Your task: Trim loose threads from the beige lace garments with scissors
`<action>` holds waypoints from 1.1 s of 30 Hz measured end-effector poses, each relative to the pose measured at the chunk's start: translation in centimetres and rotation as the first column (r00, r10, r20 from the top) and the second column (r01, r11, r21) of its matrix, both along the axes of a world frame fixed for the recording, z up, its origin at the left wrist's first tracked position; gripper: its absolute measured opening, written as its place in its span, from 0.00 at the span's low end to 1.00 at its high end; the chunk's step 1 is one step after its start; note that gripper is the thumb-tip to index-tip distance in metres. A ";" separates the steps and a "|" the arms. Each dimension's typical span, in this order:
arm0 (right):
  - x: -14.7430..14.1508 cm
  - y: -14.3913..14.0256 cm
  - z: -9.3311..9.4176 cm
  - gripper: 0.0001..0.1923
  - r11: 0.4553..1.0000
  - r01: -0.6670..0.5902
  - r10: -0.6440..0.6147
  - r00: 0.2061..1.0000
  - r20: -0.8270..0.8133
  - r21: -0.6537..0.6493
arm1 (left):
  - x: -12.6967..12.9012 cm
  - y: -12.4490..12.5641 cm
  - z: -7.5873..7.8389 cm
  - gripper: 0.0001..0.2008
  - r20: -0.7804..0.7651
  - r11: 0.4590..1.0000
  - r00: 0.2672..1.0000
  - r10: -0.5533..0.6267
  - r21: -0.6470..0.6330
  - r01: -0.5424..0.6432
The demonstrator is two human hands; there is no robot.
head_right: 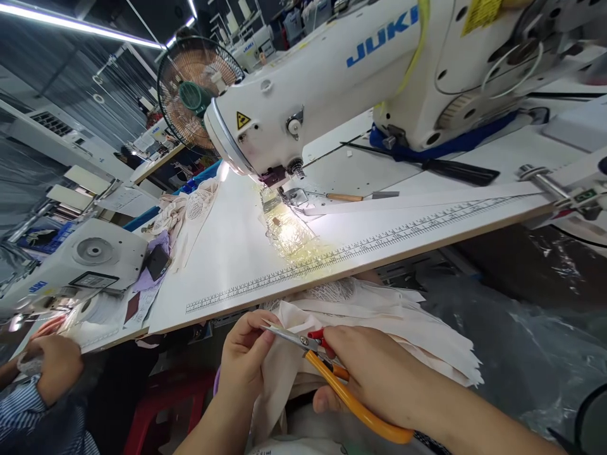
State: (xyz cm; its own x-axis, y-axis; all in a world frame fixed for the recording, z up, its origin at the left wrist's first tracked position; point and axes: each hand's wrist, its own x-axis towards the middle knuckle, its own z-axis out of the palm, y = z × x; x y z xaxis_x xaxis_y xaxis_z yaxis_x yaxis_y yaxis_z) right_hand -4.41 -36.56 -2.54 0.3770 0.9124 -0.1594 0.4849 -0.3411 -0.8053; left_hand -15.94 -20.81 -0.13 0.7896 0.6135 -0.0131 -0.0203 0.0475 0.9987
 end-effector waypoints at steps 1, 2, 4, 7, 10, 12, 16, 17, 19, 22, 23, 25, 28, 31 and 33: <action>0.0 0.1 0.2 0.24 0.999 -0.033 0.033 0.999 -0.010 -0.042 | 0.0 0.0 0.0 0.08 -0.004 1.000 1.000 -0.003 0.007 0.003; 0.0 0.1 0.3 0.23 0.996 -0.054 0.052 0.998 -0.021 -0.076 | 0.0 0.1 -0.1 0.08 -0.005 1.000 1.000 -0.006 0.011 0.006; -0.2 0.3 0.4 0.21 0.995 -0.050 0.047 0.998 -0.039 -0.085 | -0.1 0.1 -0.1 0.08 -0.007 1.000 1.000 -0.004 0.020 0.004; -0.8 0.3 -0.3 0.19 0.999 0.040 -0.038 0.997 -0.071 0.029 | -0.1 0.1 0.0 0.08 -0.021 0.999 1.000 -0.003 0.040 0.003; -0.9 0.2 -1.5 0.21 0.977 0.167 -0.153 0.982 -0.108 0.130 | -0.2 0.2 0.0 0.07 -0.009 0.998 0.999 -0.030 0.046 0.031; -0.4 0.1 -1.9 0.22 0.964 0.216 -0.204 0.975 -0.091 0.157 | -0.2 0.2 -0.1 0.07 0.003 0.998 0.999 -0.042 0.047 0.042; 1.2 0.1 -1.1 0.18 0.920 0.267 -0.263 0.963 -0.055 0.288 | -0.4 0.2 0.0 0.04 0.038 0.988 0.993 -0.108 0.112 0.103; 1.6 0.3 -0.6 0.17 0.907 0.277 -0.265 0.961 -0.079 0.318 | -0.5 0.2 0.0 0.03 0.043 0.981 0.990 -0.133 0.150 0.125; 2.0 0.7 0.8 0.14 0.893 0.276 -0.233 0.959 -0.159 0.356 | -0.6 0.0 0.2 0.02 0.040 0.958 0.984 -0.173 0.238 0.159; 2.1 1.7 2.6 0.14 0.909 0.162 -0.054 0.960 -0.276 0.383 | -0.9 -0.2 0.4 0.02 0.043 0.925 0.980 -0.193 0.341 0.167; 2.0 2.1 3.0 0.13 0.912 0.113 0.013 0.953 -0.303 0.395 | -0.9 -0.2 0.4 0.02 0.053 0.918 0.980 -0.190 0.363 0.158; 1.6 2.8 3.4 0.10 0.923 0.046 0.091 0.939 -0.333 0.381 | -1.0 -0.3 0.4 0.02 0.072 0.909 0.982 -0.173 0.396 0.131; 0.9 3.5 2.9 0.11 0.933 0.039 0.080 0.947 -0.310 0.359 | -1.2 -0.3 0.1 0.02 0.092 0.910 0.989 -0.115 0.408 0.068; 0.2 3.9 2.1 0.10 0.922 0.055 0.051 0.964 -0.261 0.384 | -1.5 -0.4 -0.2 0.03 0.077 0.928 0.996 -0.051 0.371 0.019; -0.1 4.0 1.8 0.09 0.919 0.074 0.030 0.967 -0.254 0.388 | -1.7 -0.5 -0.5 0.03 0.037 0.935 0.999 -0.029 0.355 0.014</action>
